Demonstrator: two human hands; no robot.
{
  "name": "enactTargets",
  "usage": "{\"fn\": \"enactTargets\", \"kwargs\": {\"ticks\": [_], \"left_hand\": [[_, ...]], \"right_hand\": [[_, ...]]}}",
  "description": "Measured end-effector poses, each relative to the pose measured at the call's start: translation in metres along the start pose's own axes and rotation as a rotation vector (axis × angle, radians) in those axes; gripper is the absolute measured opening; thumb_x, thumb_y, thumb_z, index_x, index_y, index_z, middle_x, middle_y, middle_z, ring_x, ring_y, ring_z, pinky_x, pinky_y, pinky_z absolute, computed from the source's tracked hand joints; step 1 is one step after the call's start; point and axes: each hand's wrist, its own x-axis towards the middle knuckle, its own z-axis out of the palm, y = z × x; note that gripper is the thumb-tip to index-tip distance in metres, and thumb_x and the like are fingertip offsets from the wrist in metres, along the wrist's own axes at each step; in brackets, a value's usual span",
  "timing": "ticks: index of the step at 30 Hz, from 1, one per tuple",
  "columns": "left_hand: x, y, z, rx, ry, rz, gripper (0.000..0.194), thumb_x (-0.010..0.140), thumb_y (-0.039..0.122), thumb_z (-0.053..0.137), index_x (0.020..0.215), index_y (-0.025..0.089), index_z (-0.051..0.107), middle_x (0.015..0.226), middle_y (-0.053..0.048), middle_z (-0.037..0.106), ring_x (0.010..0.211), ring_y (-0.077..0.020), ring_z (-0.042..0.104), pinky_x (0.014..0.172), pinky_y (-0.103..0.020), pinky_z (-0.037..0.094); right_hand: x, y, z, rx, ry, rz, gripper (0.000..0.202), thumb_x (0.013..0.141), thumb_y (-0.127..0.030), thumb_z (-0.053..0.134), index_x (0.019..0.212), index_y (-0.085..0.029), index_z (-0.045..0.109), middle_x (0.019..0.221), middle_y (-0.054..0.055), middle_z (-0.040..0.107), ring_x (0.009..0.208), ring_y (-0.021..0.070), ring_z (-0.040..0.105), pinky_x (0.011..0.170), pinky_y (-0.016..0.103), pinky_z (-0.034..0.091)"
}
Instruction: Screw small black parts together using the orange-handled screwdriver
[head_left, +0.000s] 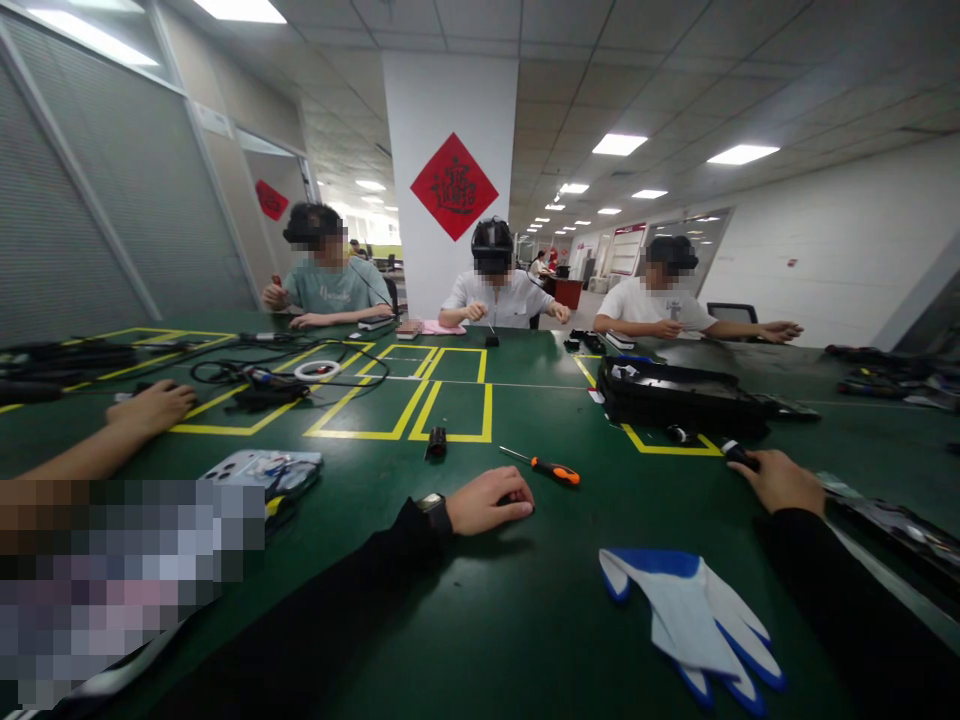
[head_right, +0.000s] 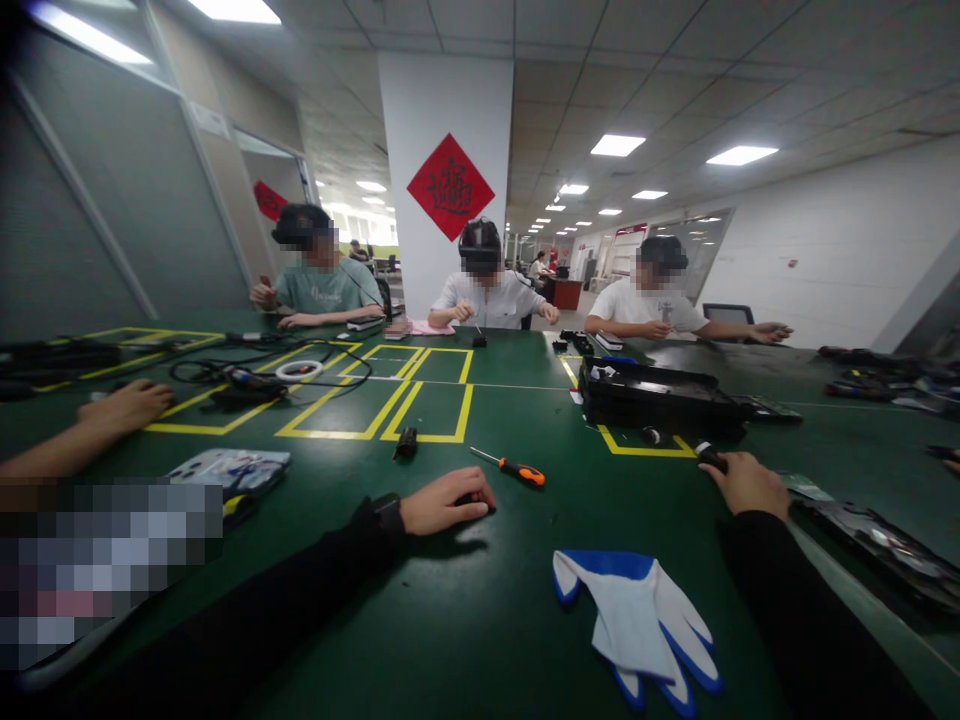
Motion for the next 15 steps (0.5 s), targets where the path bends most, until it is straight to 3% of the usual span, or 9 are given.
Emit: {"fn": "enactTargets", "kwargs": {"ticks": [6,15], "left_hand": [[-0.001,0.0,0.0,0.006,-0.003,-0.014,0.034,0.082,0.042,0.04,0.094,0.017,0.06,0.087,-0.005,0.053,0.078,-0.0139,0.048,0.072,-0.024,0.038],[0.0,-0.002,0.001,0.026,-0.02,-0.015,0.036,0.082,0.044,0.038,0.094,0.017,0.059,0.087,-0.005,0.052,0.079,-0.014,0.047,0.074,-0.025,0.038]], "right_hand": [[0.006,0.008,0.009,0.025,-0.005,0.019,0.03,0.076,-0.031,0.048,0.102,-0.023,0.059,0.103,0.01,0.054,0.081,0.025,0.056,0.057,0.032,0.038],[0.009,0.014,0.012,0.074,-0.035,0.024,0.032,0.078,-0.028,0.046,0.108,-0.023,0.055,0.099,0.01,0.055,0.086,0.0229,0.054,0.064,0.03,0.038]]}}
